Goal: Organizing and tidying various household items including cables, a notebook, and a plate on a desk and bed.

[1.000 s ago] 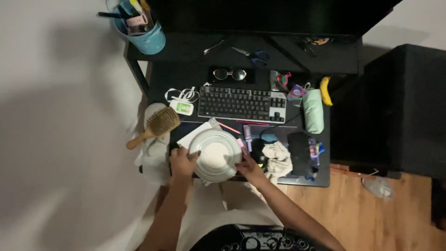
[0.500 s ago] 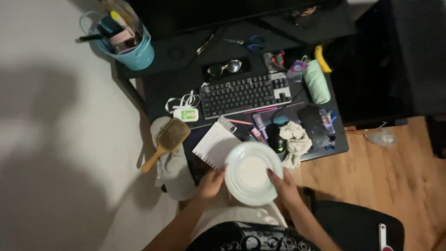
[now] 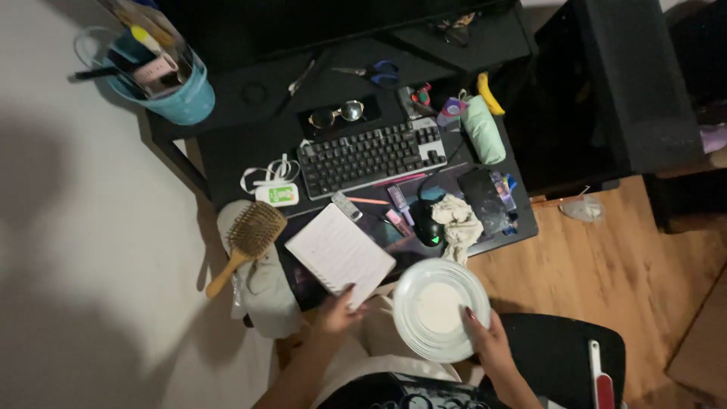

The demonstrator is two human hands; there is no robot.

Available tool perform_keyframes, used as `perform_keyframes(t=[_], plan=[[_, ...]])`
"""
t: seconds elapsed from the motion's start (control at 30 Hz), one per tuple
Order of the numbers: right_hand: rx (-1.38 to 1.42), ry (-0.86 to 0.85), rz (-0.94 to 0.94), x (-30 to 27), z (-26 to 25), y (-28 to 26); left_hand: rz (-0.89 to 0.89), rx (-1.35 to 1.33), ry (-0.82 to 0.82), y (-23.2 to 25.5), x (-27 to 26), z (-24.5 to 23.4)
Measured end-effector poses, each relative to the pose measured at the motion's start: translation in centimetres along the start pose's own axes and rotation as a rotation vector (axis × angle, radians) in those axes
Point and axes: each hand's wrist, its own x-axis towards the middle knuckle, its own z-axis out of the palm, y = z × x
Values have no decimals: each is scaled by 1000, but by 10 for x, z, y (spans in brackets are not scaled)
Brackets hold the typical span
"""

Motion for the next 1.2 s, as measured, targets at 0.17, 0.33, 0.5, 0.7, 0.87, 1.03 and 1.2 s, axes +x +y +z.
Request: perform_keyframes(t=[0.17,0.33,0.5,0.7,0.87,1.03,1.2], plan=[[-81,-182,-24,56,20,58,282,268,90,48,-91,-20],[-119,-463,4,70,137,49,426,706,203,109,-202,27],[-646,-396,-100,77,191,43,588,833,278,91,-209,28],[-358,-465,-225,20,161,-41,320,691,-37,71,-189,66],[238,-575,79,16,128,-65,539,940,-217,57,-131,94],[-105,-461,-462,-35,127,-145,685,768,-278,69,-119,140],[-589,-306,-1098,-89,124,-201,312,361,-432,52,-89,167]])
